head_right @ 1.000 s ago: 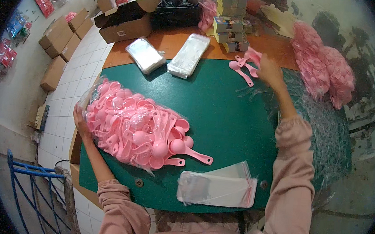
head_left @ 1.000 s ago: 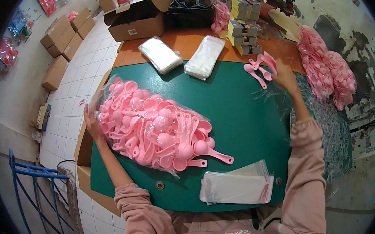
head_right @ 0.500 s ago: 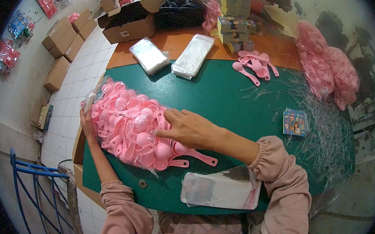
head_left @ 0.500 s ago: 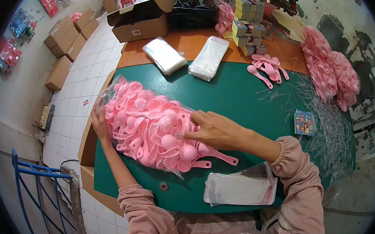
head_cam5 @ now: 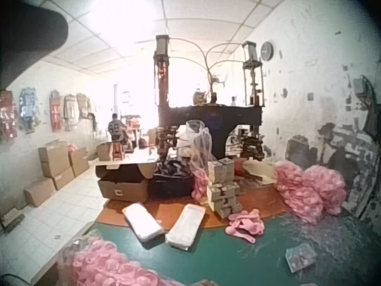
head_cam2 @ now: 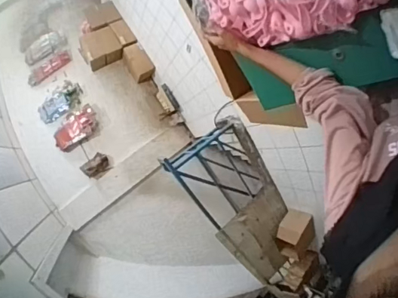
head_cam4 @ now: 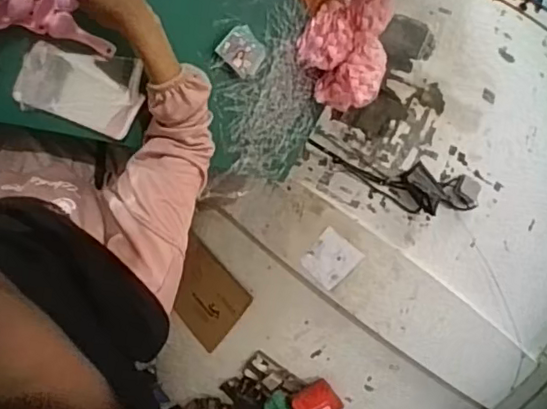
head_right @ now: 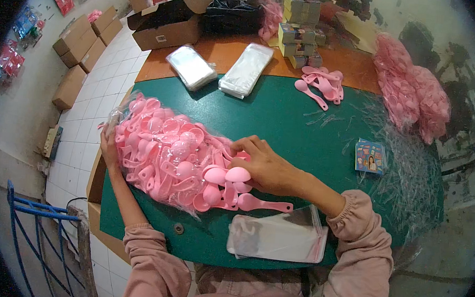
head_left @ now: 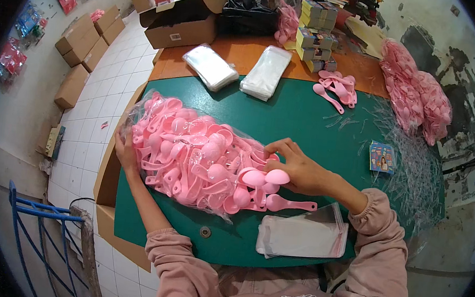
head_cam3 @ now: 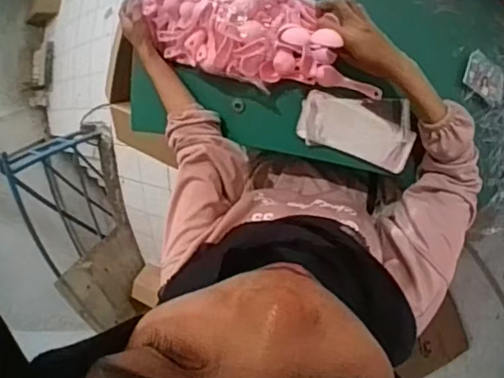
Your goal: The person unpacks pink plastic spoons from a large plastic bag and places them on a green table. They then pick up individual spoons and place them into small clear plastic bags, adding a small card to each bag before setting them aside.
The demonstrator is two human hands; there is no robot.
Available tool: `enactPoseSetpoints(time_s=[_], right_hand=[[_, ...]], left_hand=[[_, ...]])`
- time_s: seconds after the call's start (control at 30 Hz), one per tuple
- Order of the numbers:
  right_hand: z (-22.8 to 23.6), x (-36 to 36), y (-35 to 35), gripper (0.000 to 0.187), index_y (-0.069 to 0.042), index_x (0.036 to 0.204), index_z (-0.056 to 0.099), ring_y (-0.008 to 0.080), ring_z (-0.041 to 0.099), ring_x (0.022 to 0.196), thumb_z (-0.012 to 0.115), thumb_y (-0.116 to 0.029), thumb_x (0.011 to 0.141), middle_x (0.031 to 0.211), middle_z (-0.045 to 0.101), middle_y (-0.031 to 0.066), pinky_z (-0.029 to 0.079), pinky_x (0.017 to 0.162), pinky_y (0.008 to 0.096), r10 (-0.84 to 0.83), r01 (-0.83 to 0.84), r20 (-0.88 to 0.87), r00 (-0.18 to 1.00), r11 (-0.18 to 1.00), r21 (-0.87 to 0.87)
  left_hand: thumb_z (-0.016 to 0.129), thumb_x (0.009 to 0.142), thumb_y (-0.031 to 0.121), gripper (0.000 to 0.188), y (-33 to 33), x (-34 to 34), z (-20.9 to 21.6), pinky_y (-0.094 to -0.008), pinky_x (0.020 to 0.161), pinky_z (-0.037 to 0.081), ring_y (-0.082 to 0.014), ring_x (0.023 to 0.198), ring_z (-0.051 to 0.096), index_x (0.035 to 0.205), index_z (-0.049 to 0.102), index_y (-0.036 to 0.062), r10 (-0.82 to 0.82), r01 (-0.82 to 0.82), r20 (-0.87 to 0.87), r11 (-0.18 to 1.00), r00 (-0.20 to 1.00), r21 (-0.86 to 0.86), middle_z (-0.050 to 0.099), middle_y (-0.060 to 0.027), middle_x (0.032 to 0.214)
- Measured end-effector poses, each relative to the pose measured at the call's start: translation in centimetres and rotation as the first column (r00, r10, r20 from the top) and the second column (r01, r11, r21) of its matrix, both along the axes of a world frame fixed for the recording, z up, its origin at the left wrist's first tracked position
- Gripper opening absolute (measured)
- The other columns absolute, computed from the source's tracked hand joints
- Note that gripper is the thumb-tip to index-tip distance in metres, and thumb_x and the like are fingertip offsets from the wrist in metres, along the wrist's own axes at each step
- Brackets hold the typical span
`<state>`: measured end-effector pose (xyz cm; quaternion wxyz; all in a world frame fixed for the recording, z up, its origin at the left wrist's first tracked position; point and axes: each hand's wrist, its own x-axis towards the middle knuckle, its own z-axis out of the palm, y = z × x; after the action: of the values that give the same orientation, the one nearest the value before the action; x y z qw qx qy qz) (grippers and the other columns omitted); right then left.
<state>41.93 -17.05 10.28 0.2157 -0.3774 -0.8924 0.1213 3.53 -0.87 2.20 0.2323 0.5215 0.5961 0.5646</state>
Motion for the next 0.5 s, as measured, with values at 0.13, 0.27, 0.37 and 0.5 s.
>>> enactPoseSetpoints(time_s=[0.13, 0.27, 0.37, 0.5], right_hand=[[0.1, 0.8, -1.3, 0.025, -0.005, 0.095, 0.052, 0.0256, 0.045, 0.091, 0.061, -0.008, 0.072, 0.100, 0.047, 0.0119, 0.037, 0.080, 0.0338, -0.057, -0.063, -0.357, 0.932, 0.947, -0.314], [1.9, 1.4, -1.6, 0.019, -0.001, 0.092, 0.053, 0.0192, 0.053, 0.068, 0.058, -0.013, 0.078, 0.077, 0.054, 0.0099, 0.043, 0.065, 0.0298, -0.259, -0.087, -0.310, 0.915, 0.622, -0.778], [1.3, 1.2, -2.7, 0.023, 0.000, 0.090, 0.054, 0.0147, 0.052, 0.056, 0.060, -0.017, 0.076, 0.065, 0.054, 0.0056, 0.043, 0.053, 0.0302, -0.289, -0.085, -0.526, 0.800, 0.813, -0.575], [3.0, 2.3, -4.4, 0.029, 0.000, 0.086, 0.055, 0.0196, 0.057, 0.057, 0.064, -0.023, 0.072, 0.065, 0.057, 0.0069, 0.044, 0.054, 0.0341, -0.319, 0.161, -0.052, 0.946, 0.604, -0.780]], left_hand=[[0.051, 0.081, 0.034, 0.051, 0.1, 0.0, 0.0, -0.0313, 0.088, 0.035, -0.0260, 0.105, 0.048, 0.116, 0.045, -0.0017, 0.026, -0.026, -0.045, 0.999, 0.999, -0.020, 0.050, -0.0168, 0.114], [0.052, 0.080, 0.035, 0.052, 0.4, -0.9, -0.5, -0.0314, 0.089, 0.035, -0.0261, 0.106, 0.047, 0.116, 0.044, -0.0020, -0.002, 0.001, -0.026, 0.999, 1.000, -0.032, 0.049, -0.0170, 0.114], [0.053, 0.080, 0.036, 0.055, 0.7, -0.9, -1.1, -0.0313, 0.090, 0.034, -0.0263, 0.107, 0.046, 0.117, 0.043, -0.0027, -0.016, 0.015, 0.048, 1.000, 0.999, 0.017, 0.048, -0.0174, 0.116], [0.053, 0.080, 0.036, 0.056, 0.4, -0.4, -0.4, -0.0313, 0.091, 0.033, -0.0264, 0.109, 0.045, 0.118, 0.041, -0.0034, -0.003, 0.003, 0.025, 1.000, 1.000, -0.011, 0.047, -0.0178, 0.118]])
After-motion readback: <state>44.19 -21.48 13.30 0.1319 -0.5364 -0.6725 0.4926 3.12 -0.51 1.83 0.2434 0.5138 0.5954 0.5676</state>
